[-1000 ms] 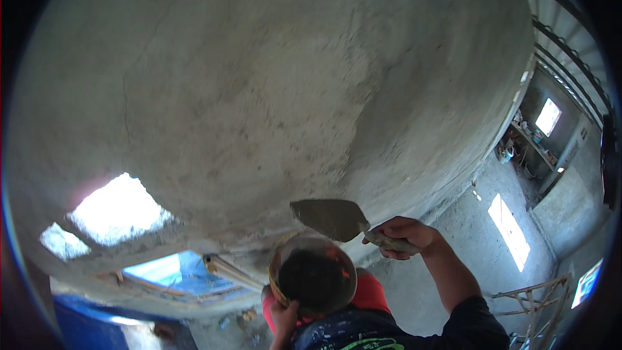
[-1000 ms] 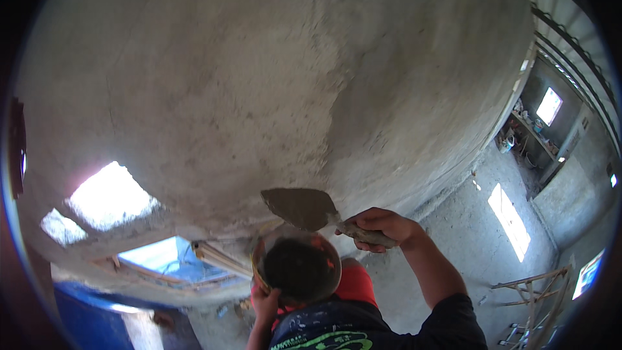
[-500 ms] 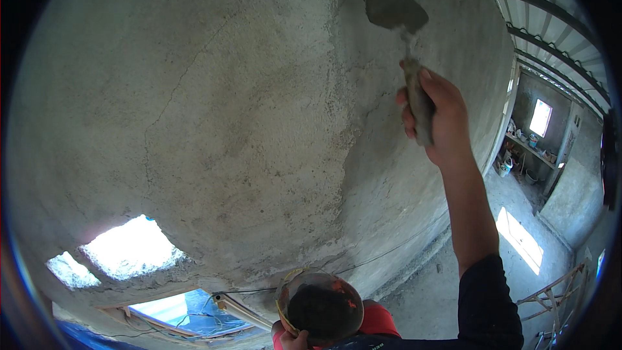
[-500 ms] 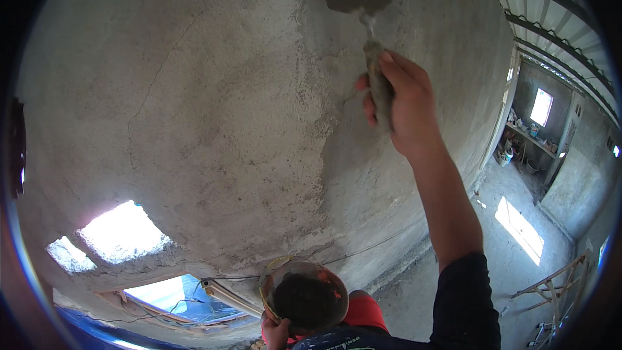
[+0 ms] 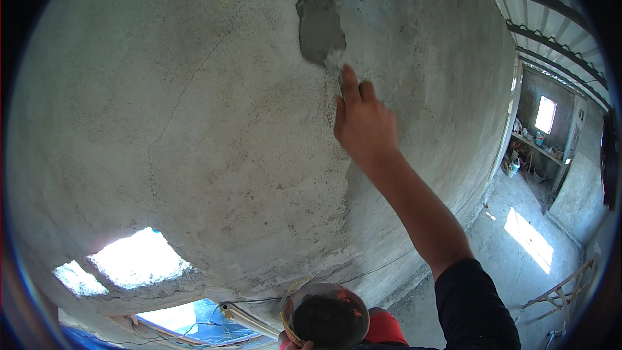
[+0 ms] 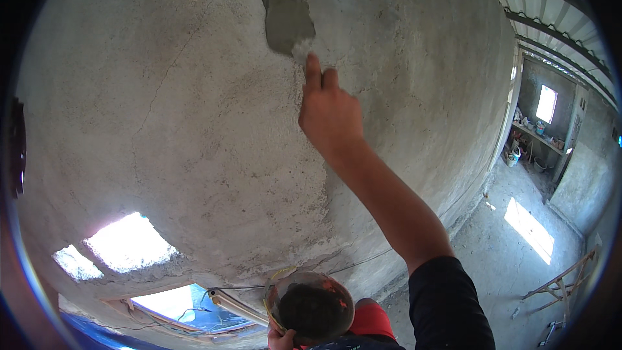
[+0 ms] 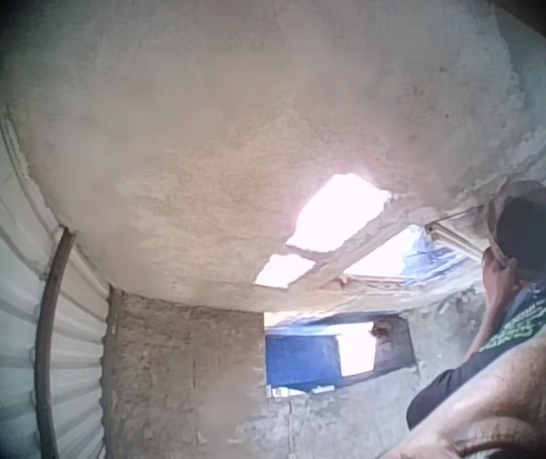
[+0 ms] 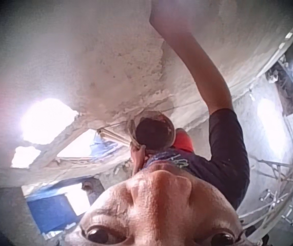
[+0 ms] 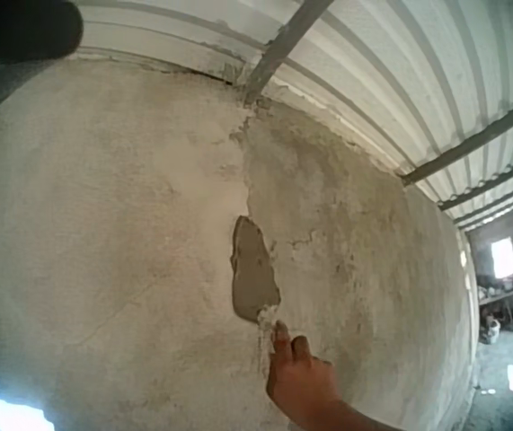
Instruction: Applying mortar to a concrete wall using a trowel to patch cracks and holes.
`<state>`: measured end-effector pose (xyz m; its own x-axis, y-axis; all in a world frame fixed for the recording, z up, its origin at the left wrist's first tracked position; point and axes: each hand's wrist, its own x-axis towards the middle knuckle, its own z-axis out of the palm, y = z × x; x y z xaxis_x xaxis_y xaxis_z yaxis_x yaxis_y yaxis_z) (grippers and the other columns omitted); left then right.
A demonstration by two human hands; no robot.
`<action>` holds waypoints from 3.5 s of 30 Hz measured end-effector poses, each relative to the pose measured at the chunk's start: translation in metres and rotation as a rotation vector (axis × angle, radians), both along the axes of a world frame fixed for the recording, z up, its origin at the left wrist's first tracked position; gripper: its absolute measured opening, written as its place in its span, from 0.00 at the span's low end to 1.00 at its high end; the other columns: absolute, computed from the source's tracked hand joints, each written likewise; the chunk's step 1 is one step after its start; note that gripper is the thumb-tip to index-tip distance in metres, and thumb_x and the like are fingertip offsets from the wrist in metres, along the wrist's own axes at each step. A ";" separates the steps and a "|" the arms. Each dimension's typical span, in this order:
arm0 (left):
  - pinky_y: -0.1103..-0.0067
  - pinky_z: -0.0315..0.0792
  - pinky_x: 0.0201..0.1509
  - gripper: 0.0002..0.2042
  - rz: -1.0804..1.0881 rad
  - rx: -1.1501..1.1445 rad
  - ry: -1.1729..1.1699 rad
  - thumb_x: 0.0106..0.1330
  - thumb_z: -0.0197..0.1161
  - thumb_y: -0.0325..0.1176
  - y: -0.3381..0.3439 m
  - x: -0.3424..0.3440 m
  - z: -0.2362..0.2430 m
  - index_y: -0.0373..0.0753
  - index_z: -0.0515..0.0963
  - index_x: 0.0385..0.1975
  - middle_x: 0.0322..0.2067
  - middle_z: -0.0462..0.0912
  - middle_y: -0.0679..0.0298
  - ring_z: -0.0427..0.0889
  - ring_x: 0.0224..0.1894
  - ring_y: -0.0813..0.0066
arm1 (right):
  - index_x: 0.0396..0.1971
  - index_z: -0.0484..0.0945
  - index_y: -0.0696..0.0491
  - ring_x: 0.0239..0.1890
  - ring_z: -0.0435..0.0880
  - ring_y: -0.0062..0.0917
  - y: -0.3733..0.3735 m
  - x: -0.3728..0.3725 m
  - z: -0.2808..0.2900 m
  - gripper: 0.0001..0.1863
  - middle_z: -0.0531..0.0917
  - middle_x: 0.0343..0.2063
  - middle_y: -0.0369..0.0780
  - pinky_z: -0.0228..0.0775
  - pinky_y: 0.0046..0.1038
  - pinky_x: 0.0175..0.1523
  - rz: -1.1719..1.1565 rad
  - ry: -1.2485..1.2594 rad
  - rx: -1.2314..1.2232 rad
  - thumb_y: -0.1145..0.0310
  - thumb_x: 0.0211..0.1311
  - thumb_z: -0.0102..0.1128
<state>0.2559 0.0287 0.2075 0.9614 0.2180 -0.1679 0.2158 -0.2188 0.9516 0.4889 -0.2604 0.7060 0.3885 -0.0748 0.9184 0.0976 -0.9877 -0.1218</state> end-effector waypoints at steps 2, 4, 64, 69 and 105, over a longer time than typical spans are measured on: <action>0.69 0.78 0.22 0.22 0.017 -0.117 0.045 0.61 0.66 0.30 0.003 0.000 -0.002 0.33 0.72 0.55 0.25 0.84 0.52 0.83 0.16 0.64 | 0.71 0.67 0.55 0.30 0.88 0.43 0.000 -0.011 -0.030 0.31 0.80 0.43 0.49 0.84 0.40 0.33 0.043 0.027 -0.015 0.69 0.69 0.60; 0.70 0.77 0.19 0.24 -0.020 -0.070 -0.046 0.62 0.64 0.29 0.008 0.001 -0.024 0.32 0.69 0.58 0.22 0.83 0.53 0.83 0.15 0.64 | 0.71 0.67 0.54 0.29 0.87 0.43 -0.007 -0.027 -0.059 0.31 0.81 0.43 0.49 0.83 0.40 0.33 0.081 0.059 -0.035 0.70 0.68 0.60; 0.62 0.78 0.45 0.22 0.002 0.189 -0.003 0.58 0.68 0.38 0.014 0.023 -0.059 0.30 0.76 0.48 0.33 0.85 0.49 0.86 0.35 0.53 | 0.62 0.76 0.62 0.36 0.88 0.48 -0.033 -0.017 0.083 0.23 0.86 0.33 0.54 0.78 0.38 0.46 0.500 -0.102 0.260 0.67 0.70 0.61; 0.58 0.76 0.54 0.28 0.015 0.252 0.097 0.56 0.70 0.43 0.009 0.011 -0.003 0.31 0.76 0.54 0.43 0.85 0.42 0.85 0.46 0.44 | 0.62 0.77 0.60 0.31 0.86 0.41 -0.036 -0.048 0.053 0.24 0.85 0.30 0.53 0.78 0.36 0.43 0.587 0.017 0.158 0.72 0.66 0.64; 0.69 0.78 0.14 0.11 0.031 -0.306 0.065 0.57 0.62 0.20 0.002 0.015 -0.023 0.25 0.78 0.40 0.26 0.84 0.55 0.82 0.16 0.62 | 0.65 0.74 0.61 0.35 0.89 0.38 -0.050 -0.015 -0.017 0.25 0.85 0.35 0.55 0.79 0.37 0.43 0.537 0.010 0.377 0.72 0.70 0.62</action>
<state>0.2706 0.0307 0.1848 0.9401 0.1769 -0.2914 0.2807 0.0830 0.9562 0.4742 -0.3105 0.6890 0.4700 -0.1841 0.8632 0.5623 -0.6914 -0.4536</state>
